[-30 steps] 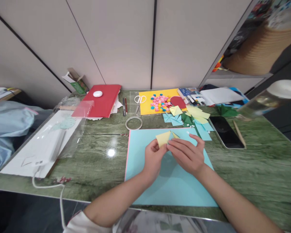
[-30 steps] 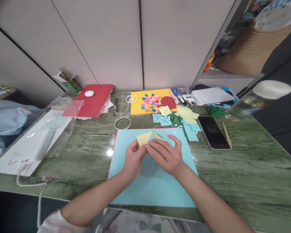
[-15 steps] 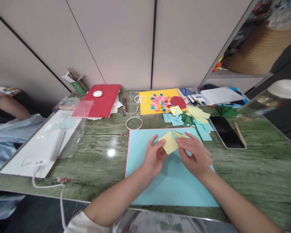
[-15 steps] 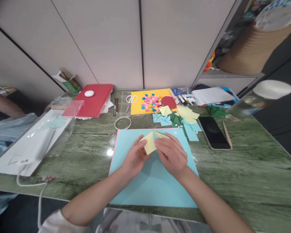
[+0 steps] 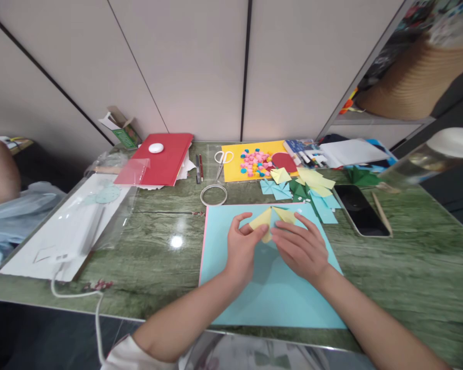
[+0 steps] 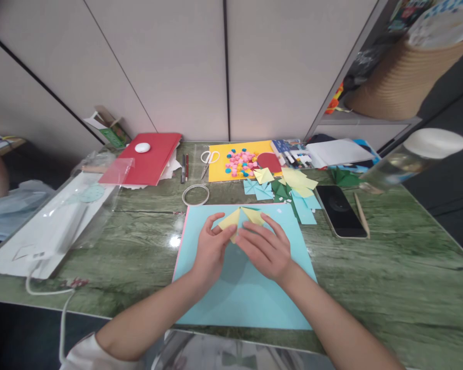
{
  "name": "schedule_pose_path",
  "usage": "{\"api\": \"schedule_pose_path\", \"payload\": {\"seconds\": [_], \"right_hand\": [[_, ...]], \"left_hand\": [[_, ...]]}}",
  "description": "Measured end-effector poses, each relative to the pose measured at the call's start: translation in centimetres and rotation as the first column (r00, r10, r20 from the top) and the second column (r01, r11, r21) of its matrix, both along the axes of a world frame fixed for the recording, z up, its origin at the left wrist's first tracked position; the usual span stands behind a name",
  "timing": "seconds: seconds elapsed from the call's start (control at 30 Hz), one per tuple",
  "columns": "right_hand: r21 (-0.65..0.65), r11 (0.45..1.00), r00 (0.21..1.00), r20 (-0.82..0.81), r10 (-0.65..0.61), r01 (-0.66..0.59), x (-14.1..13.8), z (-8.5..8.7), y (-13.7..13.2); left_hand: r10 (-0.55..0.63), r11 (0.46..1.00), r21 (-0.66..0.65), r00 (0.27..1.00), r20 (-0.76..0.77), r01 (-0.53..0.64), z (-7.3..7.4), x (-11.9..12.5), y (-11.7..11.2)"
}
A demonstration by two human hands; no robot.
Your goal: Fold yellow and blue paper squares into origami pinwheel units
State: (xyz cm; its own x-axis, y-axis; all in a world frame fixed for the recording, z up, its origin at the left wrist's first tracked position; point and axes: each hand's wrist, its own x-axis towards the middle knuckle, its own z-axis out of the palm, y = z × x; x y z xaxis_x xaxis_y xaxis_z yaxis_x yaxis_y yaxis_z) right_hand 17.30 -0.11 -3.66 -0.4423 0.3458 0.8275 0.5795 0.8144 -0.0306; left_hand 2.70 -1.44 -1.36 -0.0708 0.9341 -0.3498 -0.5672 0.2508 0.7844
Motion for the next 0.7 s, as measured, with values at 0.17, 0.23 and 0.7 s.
{"api": "schedule_pose_path", "payload": {"seconds": [0.17, 0.23, 0.7], "right_hand": [[0.042, 0.999, 0.998, 0.066, 0.023, -0.025, 0.4, -0.3, 0.0], [0.069, 0.996, 0.996, 0.076, 0.048, -0.054, 0.4, 0.0, 0.0], [0.053, 0.985, 0.986, 0.029, 0.162, -0.164, 0.2, 1.3, 0.4]], "left_hand": [[-0.010, 0.999, 0.053, 1.000, -0.017, 0.011, -0.1, 0.1, -0.2], [-0.006, 0.997, 0.075, 0.999, -0.040, 0.009, -0.1, 0.2, -0.2], [-0.073, 0.990, 0.113, 0.990, -0.122, 0.087, -0.6, -0.1, 0.3]]}}
